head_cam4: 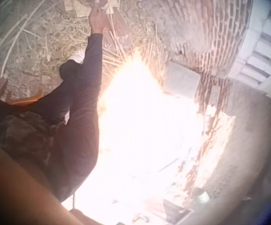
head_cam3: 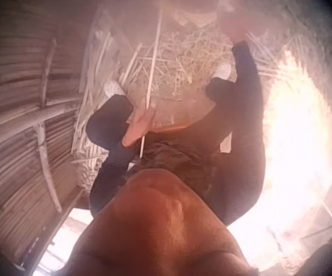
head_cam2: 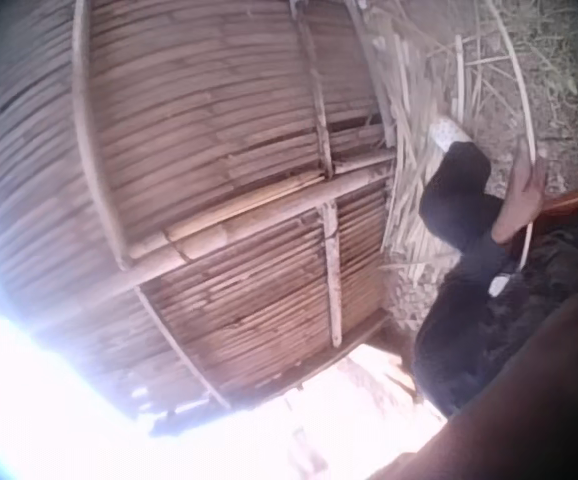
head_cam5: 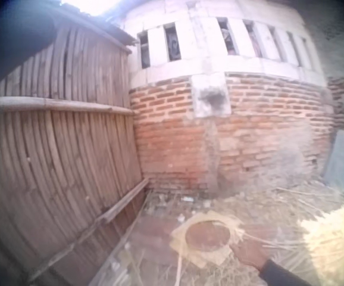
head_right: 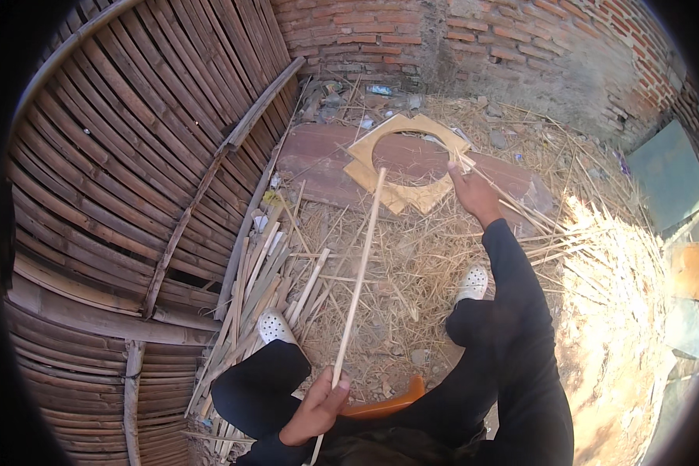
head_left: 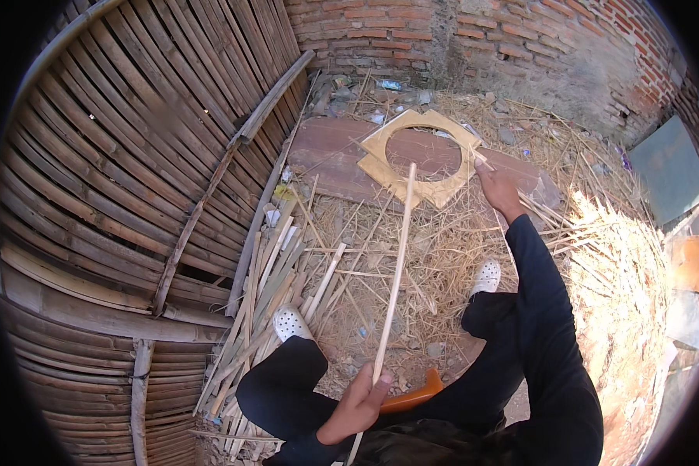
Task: The person sits on a small stool and uses a red utility knife to split long bamboo poles into thin strips. They hold the bamboo vertically and slice downwards, occasionally using a larger knife to assist in separating the material. The process is repetitive, focusing on creating uniform strips from the raw bamboo.
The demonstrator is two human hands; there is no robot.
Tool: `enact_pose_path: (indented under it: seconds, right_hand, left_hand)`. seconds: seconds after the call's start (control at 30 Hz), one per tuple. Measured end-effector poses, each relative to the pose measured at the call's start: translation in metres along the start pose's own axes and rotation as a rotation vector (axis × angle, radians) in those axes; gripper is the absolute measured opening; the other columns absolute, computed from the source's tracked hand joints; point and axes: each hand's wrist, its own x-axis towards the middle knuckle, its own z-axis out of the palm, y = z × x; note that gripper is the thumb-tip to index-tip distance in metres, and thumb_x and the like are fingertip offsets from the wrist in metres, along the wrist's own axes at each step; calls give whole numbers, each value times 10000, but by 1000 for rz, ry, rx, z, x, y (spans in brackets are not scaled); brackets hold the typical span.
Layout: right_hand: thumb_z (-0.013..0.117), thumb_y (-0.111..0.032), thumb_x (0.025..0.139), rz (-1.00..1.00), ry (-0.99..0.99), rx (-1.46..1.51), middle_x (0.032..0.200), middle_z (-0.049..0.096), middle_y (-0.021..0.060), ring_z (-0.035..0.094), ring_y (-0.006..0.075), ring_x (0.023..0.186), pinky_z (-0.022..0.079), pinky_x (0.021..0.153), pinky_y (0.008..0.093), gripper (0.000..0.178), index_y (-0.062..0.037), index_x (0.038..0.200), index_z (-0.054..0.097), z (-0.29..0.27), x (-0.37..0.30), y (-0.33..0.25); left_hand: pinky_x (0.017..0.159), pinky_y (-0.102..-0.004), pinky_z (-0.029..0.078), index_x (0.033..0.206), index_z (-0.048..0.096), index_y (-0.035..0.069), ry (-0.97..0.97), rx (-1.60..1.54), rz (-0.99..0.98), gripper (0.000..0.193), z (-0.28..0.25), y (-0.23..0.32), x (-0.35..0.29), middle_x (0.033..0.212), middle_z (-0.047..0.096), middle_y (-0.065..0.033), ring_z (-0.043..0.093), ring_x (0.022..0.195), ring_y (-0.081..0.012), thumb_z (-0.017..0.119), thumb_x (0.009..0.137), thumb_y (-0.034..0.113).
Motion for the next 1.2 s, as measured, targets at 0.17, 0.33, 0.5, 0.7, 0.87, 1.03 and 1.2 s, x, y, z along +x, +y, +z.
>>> enact_pose_path:
  seconds: [0.17,0.33,0.5,0.7,0.87,1.03,1.2]
  right_hand:
    - [482,-628,863,-564,-157,165,517,480,173,526,360,509,394,510,438,659,-34,578,507,-3,-85,-100]
    - [583,-655,770,-896,-180,231,492,488,108,526,328,472,388,451,409,599,-87,587,531,-12,-135,-139]
    - [587,-677,748,-940,-72,160,482,489,91,527,314,458,386,437,406,610,-106,550,511,-10,-126,-132]
    - [585,-695,745,-854,-43,61,473,540,80,564,267,429,414,417,374,590,-126,598,622,2,-115,-125]
    - [603,-695,715,-914,-119,71,457,470,79,522,298,434,387,422,404,622,-109,533,500,8,-133,-133]
    - [588,-684,740,-938,-48,31,477,537,82,559,275,438,407,418,383,598,-108,580,602,18,-114,-131]
    - [553,-659,782,-692,44,2,480,542,104,559,300,451,410,432,406,598,-93,599,617,19,-72,-116]
  left_hand:
    - [545,-214,327,956,449,49,216,-42,89,194,-17,58,36,696,398,27,356,613,-44,423,1011,233]
    - [584,-292,391,1043,482,26,195,216,263,193,-8,90,67,729,478,-36,445,629,-113,430,1001,207]
    - [618,-373,419,1040,482,18,158,356,291,195,1,104,80,739,517,-106,507,641,-215,443,988,202]
    - [570,-387,405,1013,462,13,241,538,272,180,9,97,80,650,487,-145,499,574,-305,452,980,190]
    - [540,-545,386,964,429,9,296,670,331,171,0,93,77,582,532,-223,541,576,-461,470,945,174]
    - [536,-518,384,929,415,-4,306,680,309,166,-3,96,73,585,517,-229,542,603,-462,473,947,151]
    - [506,-498,381,904,397,1,250,644,296,174,3,90,70,568,507,-220,544,573,-448,484,946,145]
